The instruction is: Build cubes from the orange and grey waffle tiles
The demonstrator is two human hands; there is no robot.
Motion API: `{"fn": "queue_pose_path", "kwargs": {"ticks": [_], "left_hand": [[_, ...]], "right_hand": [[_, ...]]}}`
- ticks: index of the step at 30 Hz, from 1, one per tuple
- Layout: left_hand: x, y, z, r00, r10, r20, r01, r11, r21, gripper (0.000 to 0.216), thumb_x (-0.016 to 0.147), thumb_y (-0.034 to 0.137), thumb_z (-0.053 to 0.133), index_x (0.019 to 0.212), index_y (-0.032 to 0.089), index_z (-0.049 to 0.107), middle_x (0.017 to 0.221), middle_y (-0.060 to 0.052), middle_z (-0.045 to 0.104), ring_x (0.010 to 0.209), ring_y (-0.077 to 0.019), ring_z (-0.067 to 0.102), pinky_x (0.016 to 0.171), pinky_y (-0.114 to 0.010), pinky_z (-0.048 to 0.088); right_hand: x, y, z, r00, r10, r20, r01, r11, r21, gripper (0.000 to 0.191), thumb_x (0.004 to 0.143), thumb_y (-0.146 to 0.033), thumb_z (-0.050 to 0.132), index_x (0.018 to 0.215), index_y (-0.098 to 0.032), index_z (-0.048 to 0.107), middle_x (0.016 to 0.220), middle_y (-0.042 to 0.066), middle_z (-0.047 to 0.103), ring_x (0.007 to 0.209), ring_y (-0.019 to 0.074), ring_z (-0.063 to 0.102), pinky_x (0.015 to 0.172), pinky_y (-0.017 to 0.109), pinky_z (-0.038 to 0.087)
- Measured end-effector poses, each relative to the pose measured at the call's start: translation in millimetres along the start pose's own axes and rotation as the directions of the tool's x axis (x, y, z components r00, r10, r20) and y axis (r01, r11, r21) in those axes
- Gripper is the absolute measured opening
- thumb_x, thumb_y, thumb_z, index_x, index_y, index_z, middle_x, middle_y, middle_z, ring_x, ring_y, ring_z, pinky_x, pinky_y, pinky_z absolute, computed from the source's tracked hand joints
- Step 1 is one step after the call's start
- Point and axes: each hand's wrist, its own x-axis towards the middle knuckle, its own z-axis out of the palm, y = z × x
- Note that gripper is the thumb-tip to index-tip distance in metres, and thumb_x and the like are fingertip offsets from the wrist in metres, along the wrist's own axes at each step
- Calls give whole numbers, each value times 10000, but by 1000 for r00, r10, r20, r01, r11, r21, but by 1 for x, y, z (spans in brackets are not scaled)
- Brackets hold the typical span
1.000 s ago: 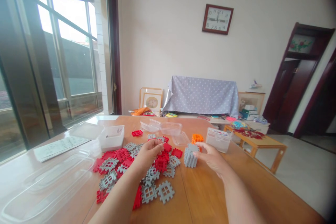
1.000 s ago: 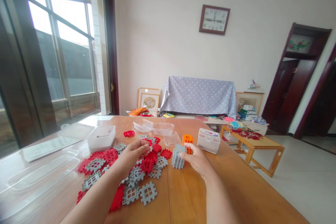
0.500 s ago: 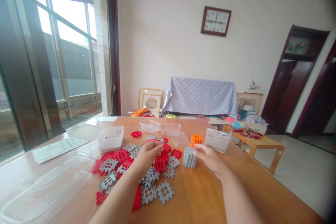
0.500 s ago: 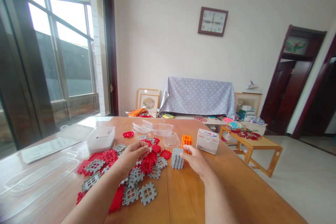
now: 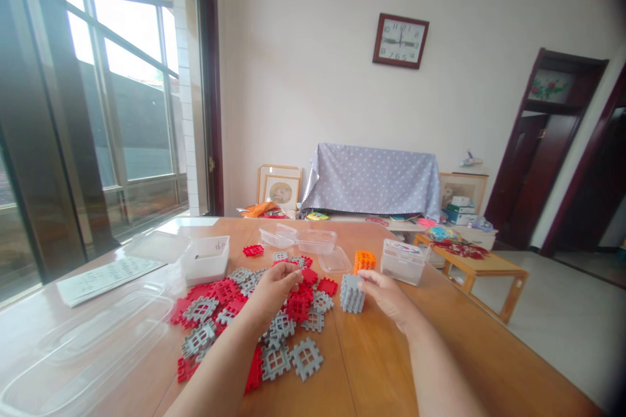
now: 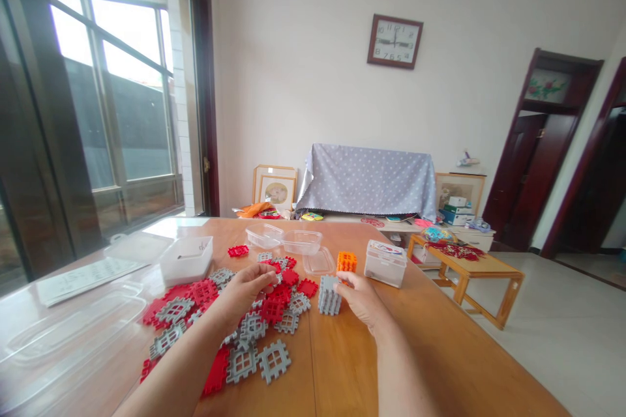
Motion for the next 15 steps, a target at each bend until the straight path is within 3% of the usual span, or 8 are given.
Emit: {"fn": "queue_pose_path", "kwargs": {"ticks": [11,15], "left_hand": [[1,-2,-1,1000,12,5,-12,1000,14,390,722,517,709,888,178,614,812,-29,665,723,-160,567,701,-279,426],[2,-3,-1,1000,12,3,-12,1000,15,394,717,527,714,876,177,626,810,-29,677,729,-163,584,698,-280,432]], "right_hand": [[1,1,3,1000,-21,-24,21,999,30,474,822,-423,661,1235,-191,683,1322,91,675,1289,289,571,1149,445,361],[0,-1,3,1000,-30,1,30,999,27,554,784,-438,714,1289,-219,652,1398,91,620,1343,301,521,1156,466,353]]}}
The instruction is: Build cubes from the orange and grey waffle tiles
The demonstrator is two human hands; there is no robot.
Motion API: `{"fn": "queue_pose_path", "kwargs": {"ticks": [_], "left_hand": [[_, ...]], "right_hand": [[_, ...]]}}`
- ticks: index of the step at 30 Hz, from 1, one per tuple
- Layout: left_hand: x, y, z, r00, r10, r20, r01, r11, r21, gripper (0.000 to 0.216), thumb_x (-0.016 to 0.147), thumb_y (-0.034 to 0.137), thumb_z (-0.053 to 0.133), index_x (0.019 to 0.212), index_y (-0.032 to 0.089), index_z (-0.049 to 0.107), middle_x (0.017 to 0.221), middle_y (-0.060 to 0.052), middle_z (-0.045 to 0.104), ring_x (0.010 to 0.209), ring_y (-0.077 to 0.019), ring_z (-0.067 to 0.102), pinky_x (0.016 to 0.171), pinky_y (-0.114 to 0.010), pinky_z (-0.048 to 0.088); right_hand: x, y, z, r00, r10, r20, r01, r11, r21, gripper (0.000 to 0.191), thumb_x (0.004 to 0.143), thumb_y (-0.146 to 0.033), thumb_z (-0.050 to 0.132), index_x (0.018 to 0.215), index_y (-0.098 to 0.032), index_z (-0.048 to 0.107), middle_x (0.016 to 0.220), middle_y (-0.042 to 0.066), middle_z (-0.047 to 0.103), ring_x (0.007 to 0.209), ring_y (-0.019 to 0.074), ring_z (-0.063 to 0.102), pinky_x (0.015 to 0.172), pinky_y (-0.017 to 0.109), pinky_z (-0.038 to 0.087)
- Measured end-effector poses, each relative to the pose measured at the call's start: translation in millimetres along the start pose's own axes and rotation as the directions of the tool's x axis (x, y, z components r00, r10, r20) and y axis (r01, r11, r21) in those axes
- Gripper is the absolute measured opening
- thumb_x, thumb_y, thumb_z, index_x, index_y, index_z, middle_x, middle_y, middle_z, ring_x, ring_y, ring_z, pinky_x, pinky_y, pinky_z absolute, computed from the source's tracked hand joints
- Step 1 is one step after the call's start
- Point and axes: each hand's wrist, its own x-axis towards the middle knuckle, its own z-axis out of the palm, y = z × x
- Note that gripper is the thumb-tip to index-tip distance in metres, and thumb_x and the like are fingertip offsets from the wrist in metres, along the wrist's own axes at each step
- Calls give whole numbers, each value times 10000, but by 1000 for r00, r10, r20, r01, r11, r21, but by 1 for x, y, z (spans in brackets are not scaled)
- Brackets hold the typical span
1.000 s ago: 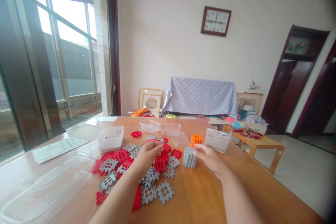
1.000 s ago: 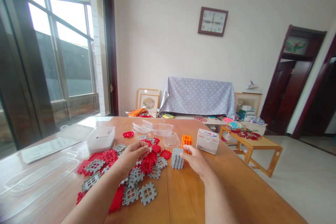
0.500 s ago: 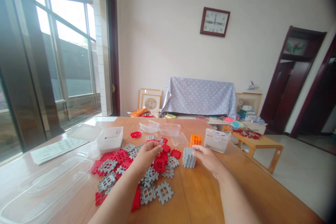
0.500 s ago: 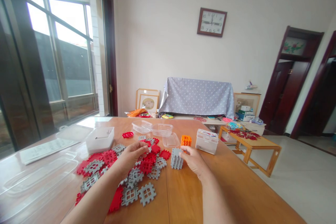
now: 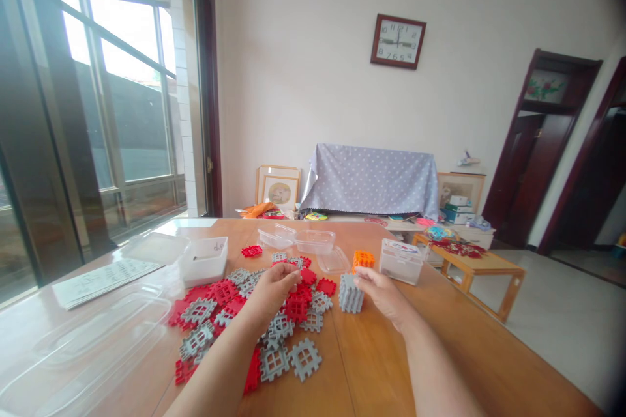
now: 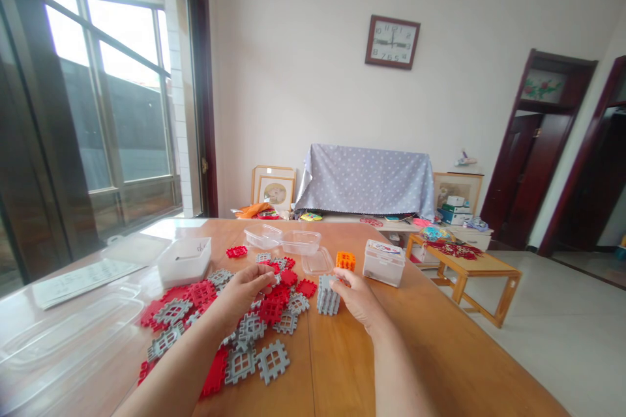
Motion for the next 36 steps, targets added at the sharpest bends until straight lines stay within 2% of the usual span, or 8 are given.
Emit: {"fn": "queue_pose_path", "kwargs": {"ticks": [3,5,8,13,28,36], "left_hand": [[1,-1,0,1000,-2,2,2,1000,1,395,714,524,718,878,174,637,835,-40,695,753,-171,602,705,-284,442],[1,-1,0,1000,-6,-2,6,1000,3,395,714,526,718,878,175,641,836,-40,700,746,-169,602,699,-283,442],[0,-1,1,1000,-8,-14,8,1000,6,392,717,528,713,875,177,641,822,-34,698,725,-162,593,681,-276,432],[-2,1,2,1000,-3,-12,3,1000,0,386,727,517,706,885,172,632,835,-41,700,741,-163,590,683,-275,429],[-3,3,1,1000,-6,-30,6,1000,7,436,677,556,730,870,175,644,819,-55,702,736,-185,610,667,-284,445],[-2,2,1,999,-2,-36,2,1000,10,460,659,574,741,860,170,650,802,-59,704,731,-189,617,663,-284,450]], "right_hand": [[-3,-3,1,998,-57,23,57,998,-12,672,751,-395,752,1385,-262,572,1487,70,538,1397,291,458,1169,463,335],[-4,-4,2,996,-77,46,78,997,-26,699,744,-353,752,1407,-272,547,1478,62,546,1366,280,493,1161,450,349],[-4,-3,3,996,-68,53,71,996,-52,656,748,-322,729,1381,-256,568,1428,60,591,1290,274,561,1129,444,389],[-2,-3,3,997,-79,24,81,994,-70,569,758,-301,711,1315,-229,615,1407,68,606,1335,274,519,1140,443,373],[1,3,1,999,-23,33,23,1000,-7,618,752,-280,670,1360,-237,571,1462,84,558,1408,265,445,1160,440,343],[2,4,2,998,-49,36,49,999,-2,571,745,-262,674,1312,-235,608,1433,67,589,1385,270,473,1165,457,342]]}}
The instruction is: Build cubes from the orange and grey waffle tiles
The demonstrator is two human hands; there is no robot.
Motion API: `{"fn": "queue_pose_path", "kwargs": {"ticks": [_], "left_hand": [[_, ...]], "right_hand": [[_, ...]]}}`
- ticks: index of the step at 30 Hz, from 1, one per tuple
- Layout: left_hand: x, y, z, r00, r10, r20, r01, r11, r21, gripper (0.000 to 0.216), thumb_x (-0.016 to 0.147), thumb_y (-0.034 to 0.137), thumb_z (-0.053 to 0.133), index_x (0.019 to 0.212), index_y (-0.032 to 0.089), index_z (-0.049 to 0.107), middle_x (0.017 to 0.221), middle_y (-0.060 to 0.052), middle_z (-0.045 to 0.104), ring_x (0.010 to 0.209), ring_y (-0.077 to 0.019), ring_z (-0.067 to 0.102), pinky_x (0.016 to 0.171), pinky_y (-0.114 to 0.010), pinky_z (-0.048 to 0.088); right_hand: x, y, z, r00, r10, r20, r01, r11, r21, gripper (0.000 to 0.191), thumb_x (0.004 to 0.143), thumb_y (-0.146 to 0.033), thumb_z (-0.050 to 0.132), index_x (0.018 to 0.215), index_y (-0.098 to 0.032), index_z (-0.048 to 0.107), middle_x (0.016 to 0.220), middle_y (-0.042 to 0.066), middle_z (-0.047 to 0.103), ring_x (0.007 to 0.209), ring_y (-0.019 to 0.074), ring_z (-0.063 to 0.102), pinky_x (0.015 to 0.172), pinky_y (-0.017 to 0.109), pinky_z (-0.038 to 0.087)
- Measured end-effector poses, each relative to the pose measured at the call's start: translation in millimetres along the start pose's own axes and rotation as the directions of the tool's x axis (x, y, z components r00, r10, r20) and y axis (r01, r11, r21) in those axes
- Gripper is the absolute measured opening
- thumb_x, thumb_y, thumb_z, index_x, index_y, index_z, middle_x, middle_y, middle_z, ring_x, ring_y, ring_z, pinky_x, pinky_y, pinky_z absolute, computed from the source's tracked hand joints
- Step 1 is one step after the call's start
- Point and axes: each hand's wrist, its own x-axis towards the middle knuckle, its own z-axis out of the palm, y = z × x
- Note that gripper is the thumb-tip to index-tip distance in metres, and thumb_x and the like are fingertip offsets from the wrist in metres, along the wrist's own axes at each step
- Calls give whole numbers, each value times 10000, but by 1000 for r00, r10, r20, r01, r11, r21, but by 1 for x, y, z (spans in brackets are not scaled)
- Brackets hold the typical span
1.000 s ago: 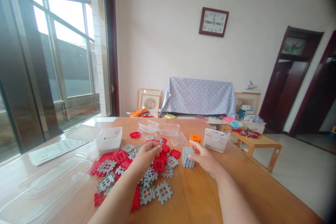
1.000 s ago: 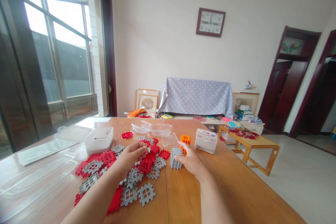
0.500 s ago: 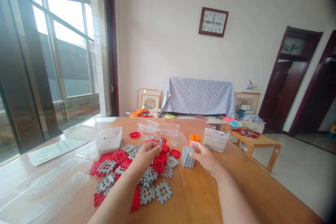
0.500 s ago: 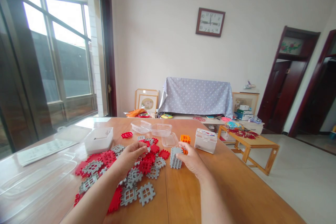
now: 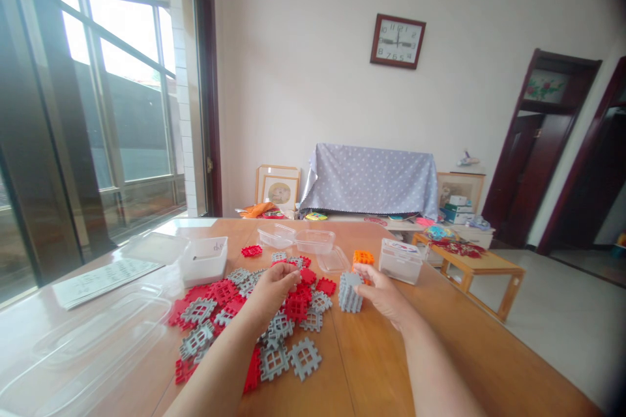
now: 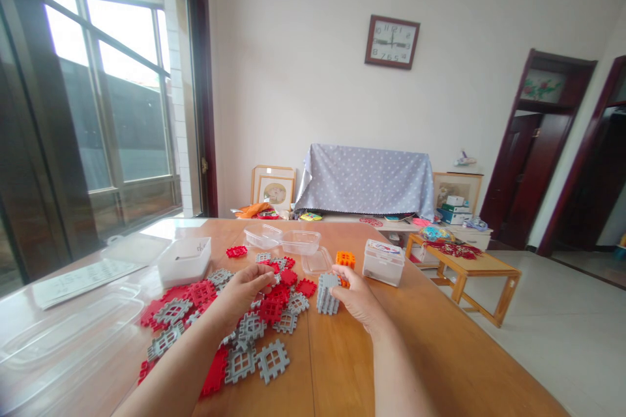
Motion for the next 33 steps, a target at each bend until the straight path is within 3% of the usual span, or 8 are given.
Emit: {"fn": "queue_pose_path", "kwargs": {"ticks": [8,12,16,19,22,25,30,33], "left_hand": [[-1,1,0,1000,2,7,-2,1000,-4,411,694,540,719,870,177,643,813,-38,699,736,-168,597,694,-277,437],[2,-1,-7,1000,4,-26,-4,1000,-28,379,706,503,721,882,177,637,793,-21,683,713,-155,594,689,-269,429],[11,-9,-23,991,0,-137,2,1000,13,321,758,465,657,914,186,632,734,-9,648,624,-141,557,590,-249,380],[18,-16,-37,963,41,-268,-5,991,133,266,777,407,611,910,178,638,683,-3,601,562,-134,497,544,-252,345],[24,-23,-51,928,72,-366,4,979,202,201,769,351,581,856,182,645,672,-3,580,575,-142,488,555,-257,340],[29,-31,-62,898,68,-435,25,979,205,162,747,324,581,800,183,641,657,-3,563,599,-148,481,569,-258,317],[35,-42,-74,849,19,-528,65,988,141,163,752,332,572,743,181,632,624,6,520,611,-152,459,586,-264,290],[36,-42,-77,814,-36,-580,84,995,57,191,752,362,589,759,179,642,606,13,501,609,-156,454,600,-273,309]], "right_hand": [[-2,-4,-1,1000,8,-20,-8,1000,-2,593,743,-274,675,1331,-242,603,1440,66,584,1386,272,476,1160,442,357],[1,-3,1,989,-61,-136,58,998,-20,536,793,-356,648,1312,-229,610,1434,73,587,1361,268,501,1145,422,379],[-4,-10,15,924,-212,-319,201,977,-66,480,832,-486,625,1211,-193,653,1293,119,675,1234,301,590,1054,438,457],[-18,-24,35,881,-320,-349,280,947,-160,435,875,-537,573,1145,-214,683,1214,125,705,1125,308,629,987,429,491],[-34,-40,59,905,-375,-202,323,913,-249,384,889,-530,578,1127,-257,706,1145,98,724,1037,300,649,927,413,511],[-45,-51,85,908,-413,61,413,867,-278,403,858,-522,643,1193,-307,705,1228,72,697,1140,314,614,1002,427,479],[-58,-56,117,846,-332,417,496,776,-390,826,729,-618,751,1465,-342,499,1536,40,472,1428,367,365,1197,542,271],[-64,-55,128,807,-311,502,557,682,-474,849,759,-607,722,1509,-342,425,1584,33,403,1457,355,325,1194,569,271]]}}
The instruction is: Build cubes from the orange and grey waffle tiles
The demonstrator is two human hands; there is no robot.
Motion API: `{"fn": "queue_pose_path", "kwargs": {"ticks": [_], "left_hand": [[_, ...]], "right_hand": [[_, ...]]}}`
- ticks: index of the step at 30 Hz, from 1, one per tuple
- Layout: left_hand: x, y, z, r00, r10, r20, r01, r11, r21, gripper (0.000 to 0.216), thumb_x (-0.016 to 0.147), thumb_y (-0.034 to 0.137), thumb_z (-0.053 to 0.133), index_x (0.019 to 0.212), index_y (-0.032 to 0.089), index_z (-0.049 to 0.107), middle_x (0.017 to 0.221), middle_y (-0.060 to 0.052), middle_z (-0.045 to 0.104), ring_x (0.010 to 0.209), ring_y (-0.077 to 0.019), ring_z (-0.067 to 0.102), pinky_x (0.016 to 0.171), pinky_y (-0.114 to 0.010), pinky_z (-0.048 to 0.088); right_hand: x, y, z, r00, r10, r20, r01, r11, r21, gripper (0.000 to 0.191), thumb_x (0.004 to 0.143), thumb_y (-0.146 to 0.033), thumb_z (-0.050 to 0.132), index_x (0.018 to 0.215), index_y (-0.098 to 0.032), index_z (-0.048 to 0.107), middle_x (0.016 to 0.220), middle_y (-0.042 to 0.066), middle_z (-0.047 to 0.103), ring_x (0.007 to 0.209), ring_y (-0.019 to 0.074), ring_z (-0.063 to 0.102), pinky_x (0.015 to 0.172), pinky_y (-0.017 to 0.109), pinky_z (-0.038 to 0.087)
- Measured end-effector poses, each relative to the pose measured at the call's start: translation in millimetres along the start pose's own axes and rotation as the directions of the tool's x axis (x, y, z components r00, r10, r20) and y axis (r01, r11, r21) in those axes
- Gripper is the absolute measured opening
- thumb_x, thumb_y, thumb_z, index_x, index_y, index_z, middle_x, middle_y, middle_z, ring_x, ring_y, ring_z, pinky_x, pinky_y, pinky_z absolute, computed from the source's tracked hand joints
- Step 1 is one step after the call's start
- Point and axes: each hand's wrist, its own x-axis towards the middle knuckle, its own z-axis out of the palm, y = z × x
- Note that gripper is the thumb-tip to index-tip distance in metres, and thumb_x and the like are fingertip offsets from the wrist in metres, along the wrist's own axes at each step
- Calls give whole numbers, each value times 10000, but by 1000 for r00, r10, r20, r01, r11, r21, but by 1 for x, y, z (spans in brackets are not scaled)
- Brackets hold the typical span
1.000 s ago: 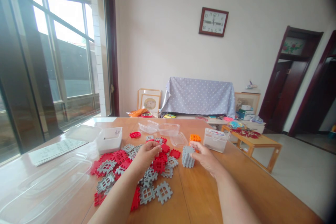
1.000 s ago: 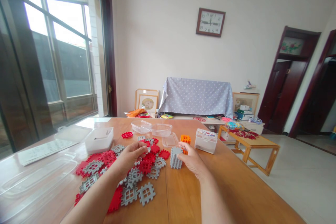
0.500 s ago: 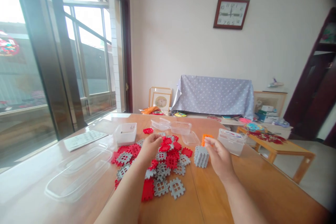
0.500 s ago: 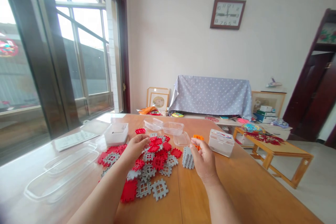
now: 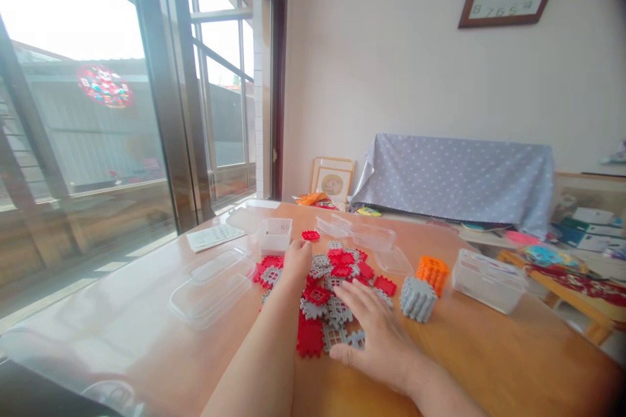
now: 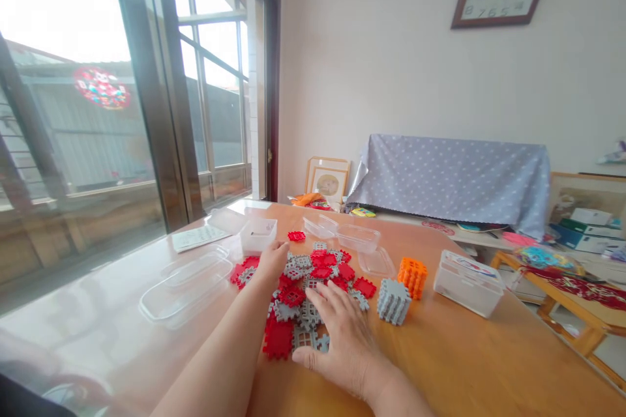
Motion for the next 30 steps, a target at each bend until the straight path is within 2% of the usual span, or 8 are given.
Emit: {"fn": "queue_pose_path", "kwargs": {"ticks": [3,6,12,17,21,24,27,30], "left_hand": [[1,5,-2,997,-67,-39,63,994,-87,250,757,410,603,812,172,658,671,-10,561,651,-167,495,626,-283,351],[0,10,-5,992,-115,-50,105,979,-173,292,744,441,634,847,171,671,784,-42,630,718,-179,541,665,-296,390],[4,11,-7,987,-155,-44,137,948,-286,266,731,413,644,831,167,665,814,-54,652,766,-183,579,703,-305,413],[8,6,-4,985,-173,-13,161,939,-305,287,706,434,671,797,162,671,828,-69,667,788,-197,595,695,-310,405],[7,6,-1,982,-188,17,184,936,-299,309,711,450,664,823,162,673,833,-78,673,767,-207,596,657,-307,376],[1,9,1,984,-172,38,176,938,-300,301,717,442,657,842,168,667,810,-59,663,734,-191,584,635,-291,365],[-8,13,5,990,-118,79,136,946,-294,286,715,438,674,814,171,651,730,-25,625,694,-165,557,623,-267,358],[-21,17,11,986,-44,162,88,956,-281,267,713,428,694,765,171,639,674,-3,588,660,-144,526,616,-255,355]], "right_hand": [[4,-5,8,999,-20,-37,17,996,-83,595,858,-404,635,1438,-325,525,1518,30,497,1416,299,403,1186,518,317],[12,-12,15,998,-29,-56,22,993,-119,539,854,-243,571,1392,-287,574,1464,40,555,1378,268,455,1180,474,342],[34,-30,34,995,-67,77,76,990,-120,656,805,-190,588,1451,-269,508,1535,66,475,1435,293,383,1194,494,285],[51,-31,41,995,-92,37,96,987,-129,443,880,-189,561,1303,-301,634,1326,49,657,1229,255,562,1072,423,388],[60,-16,40,995,-7,-96,-10,983,-183,320,940,-226,503,1194,-294,685,1130,51,735,1079,251,624,952,390,443],[63,7,40,968,110,-227,-149,975,-164,318,949,-258,481,1194,-268,685,1106,79,735,1066,256,640,936,376,456],[63,32,40,910,275,-310,-293,956,-14,348,945,-345,486,1230,-247,660,1148,106,724,1076,271,660,905,374,475],[61,47,37,857,402,-322,-333,910,248,372,922,-451,513,1192,-231,643,1090,92,743,1014,274,684,839,358,488]]}}
